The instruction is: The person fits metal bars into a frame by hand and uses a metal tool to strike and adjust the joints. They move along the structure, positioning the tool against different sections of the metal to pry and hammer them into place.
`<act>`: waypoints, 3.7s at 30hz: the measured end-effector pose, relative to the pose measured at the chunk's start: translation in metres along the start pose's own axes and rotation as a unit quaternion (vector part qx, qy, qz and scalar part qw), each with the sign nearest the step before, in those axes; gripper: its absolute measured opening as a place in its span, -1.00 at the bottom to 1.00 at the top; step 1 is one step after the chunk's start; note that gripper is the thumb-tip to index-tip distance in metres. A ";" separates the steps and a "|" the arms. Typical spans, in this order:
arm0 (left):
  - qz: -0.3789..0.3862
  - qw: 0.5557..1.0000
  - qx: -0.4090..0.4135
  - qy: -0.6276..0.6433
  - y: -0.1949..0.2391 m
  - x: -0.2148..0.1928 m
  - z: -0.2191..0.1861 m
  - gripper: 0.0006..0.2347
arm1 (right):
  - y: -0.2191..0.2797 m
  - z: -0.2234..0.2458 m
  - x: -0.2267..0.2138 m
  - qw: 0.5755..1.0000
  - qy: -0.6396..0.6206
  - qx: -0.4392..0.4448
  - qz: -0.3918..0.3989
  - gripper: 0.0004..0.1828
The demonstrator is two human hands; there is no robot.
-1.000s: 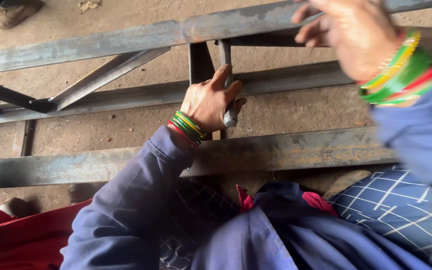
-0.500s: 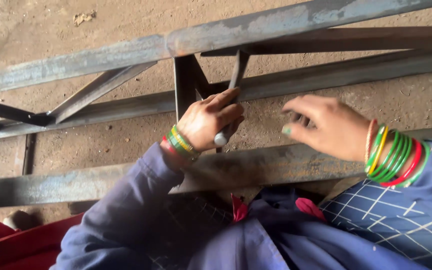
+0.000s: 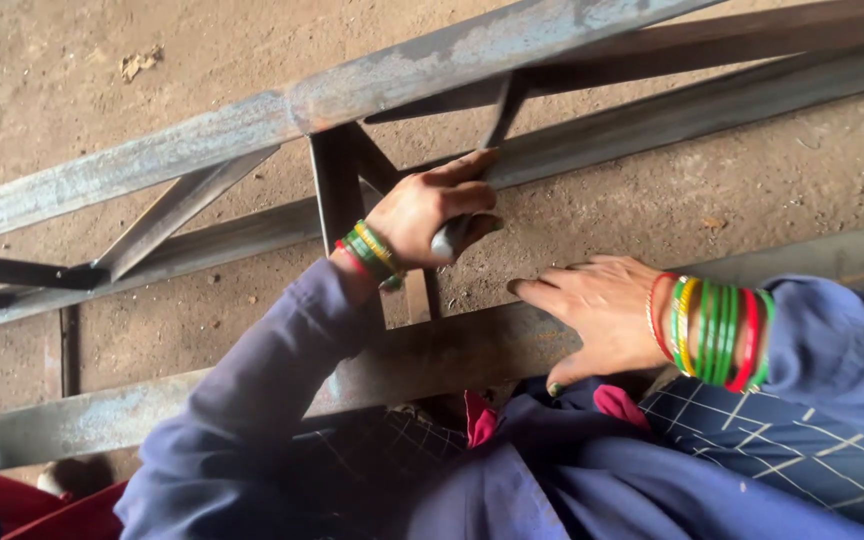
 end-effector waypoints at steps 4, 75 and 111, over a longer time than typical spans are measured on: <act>0.019 1.000 0.008 0.006 -0.009 0.004 0.005 -0.85 | -0.005 -0.006 0.008 1.000 -0.021 -0.003 0.017 0.18; -0.665 0.537 -0.305 0.421 0.155 -0.127 0.007 -0.61 | -0.016 -0.014 0.008 0.994 -0.011 -0.021 0.103 0.18; -0.076 0.994 0.079 -0.001 0.057 -0.067 -0.149 -0.77 | -0.015 -0.020 0.012 0.990 0.003 0.020 0.140 0.15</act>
Point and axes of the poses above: each hand's wrist, its own y-axis away from the middle knuckle, its own x-axis out of the palm, z = x × y, the point moved 4 cm from there along -y, towards the middle knuckle, and after that the axes turned 4 degrees about y, right-handed, at the moved point
